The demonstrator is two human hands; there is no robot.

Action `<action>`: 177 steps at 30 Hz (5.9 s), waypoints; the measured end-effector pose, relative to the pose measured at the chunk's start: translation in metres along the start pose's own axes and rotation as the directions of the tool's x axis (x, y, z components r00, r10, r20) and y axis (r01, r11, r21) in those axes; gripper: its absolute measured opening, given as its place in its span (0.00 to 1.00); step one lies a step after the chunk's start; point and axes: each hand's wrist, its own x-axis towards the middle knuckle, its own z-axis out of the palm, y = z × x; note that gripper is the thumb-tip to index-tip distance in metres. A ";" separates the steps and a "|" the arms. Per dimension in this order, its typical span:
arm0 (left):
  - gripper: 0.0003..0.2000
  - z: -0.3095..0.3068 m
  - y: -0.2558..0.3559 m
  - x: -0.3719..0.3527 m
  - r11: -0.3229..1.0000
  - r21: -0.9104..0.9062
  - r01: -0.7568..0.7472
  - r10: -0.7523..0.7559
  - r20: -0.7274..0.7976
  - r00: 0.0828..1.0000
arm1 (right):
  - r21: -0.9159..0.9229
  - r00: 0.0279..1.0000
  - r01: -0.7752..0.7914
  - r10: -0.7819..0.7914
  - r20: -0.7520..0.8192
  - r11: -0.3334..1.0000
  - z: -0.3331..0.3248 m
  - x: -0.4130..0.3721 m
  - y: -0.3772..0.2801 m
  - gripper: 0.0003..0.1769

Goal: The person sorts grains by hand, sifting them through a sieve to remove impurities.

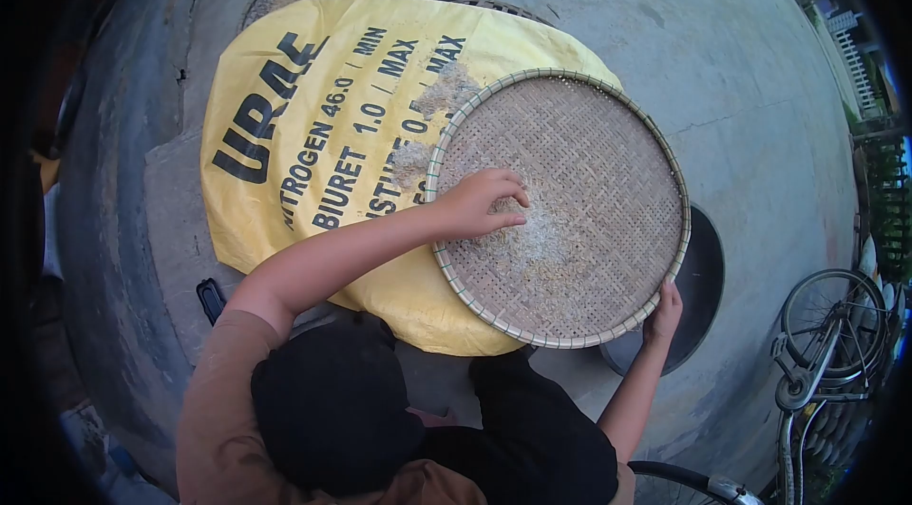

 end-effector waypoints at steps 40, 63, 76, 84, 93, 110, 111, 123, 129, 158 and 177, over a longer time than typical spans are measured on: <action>0.20 -0.104 -0.100 -0.020 0.644 0.517 0.564 -0.382 -0.422 0.822 | -0.006 0.989 0.036 -0.036 -0.142 0.999 0.012 -0.001 0.019 0.18; 0.18 -0.070 -0.100 -0.079 0.733 0.526 0.431 -0.261 -0.367 0.893 | 0.022 0.990 0.017 -0.014 -0.143 1.000 0.017 -0.006 0.017 0.17; 0.14 -0.069 0.022 -0.020 0.831 -0.296 0.472 -0.516 -0.090 0.852 | 0.006 0.991 -0.011 0.011 -0.130 1.000 0.016 -0.003 0.016 0.19; 0.12 -0.027 -0.004 -0.040 0.941 0.298 0.158 -0.129 -0.117 0.985 | -0.026 0.992 -0.026 0.023 -0.122 0.999 0.015 0.002 0.016 0.21; 0.18 -0.077 0.010 -0.037 0.961 -0.018 0.276 -0.268 -0.303 0.914 | -0.150 0.952 -0.051 0.003 -0.307 0.987 0.026 0.012 0.025 0.23; 0.19 -0.073 -0.026 -0.034 0.716 -0.557 0.420 -0.685 -0.445 0.578 | -0.220 0.988 0.062 -0.092 -0.126 0.974 0.071 0.002 -0.022 0.22; 0.19 -0.091 -0.016 -0.032 0.688 -0.532 0.494 -0.724 -0.449 0.524 | -0.215 0.987 0.060 -0.090 -0.135 0.975 0.083 0.000 -0.027 0.22; 0.18 -0.192 0.001 -0.078 0.167 -0.904 0.393 -0.905 0.017 0.425 | -0.416 0.996 0.040 -0.004 0.087 0.908 0.176 0.022 -0.033 0.22; 0.17 -0.134 -0.009 -0.100 0.266 -0.869 0.418 -0.889 -0.053 0.455 | -0.557 0.998 0.004 0.034 0.057 0.831 0.158 0.036 -0.049 0.21; 0.28 -0.112 -0.029 -0.100 0.724 0.395 0.566 -0.358 -0.485 0.797 | -0.743 0.659 0.659 0.389 0.643 0.112 0.216 0.054 -0.092 0.16; 0.28 -0.085 -0.033 -0.103 0.582 0.661 0.474 -0.409 -0.266 0.873 | -0.779 0.813 0.519 0.079 0.577 0.353 0.216 0.068 -0.039 0.09</action>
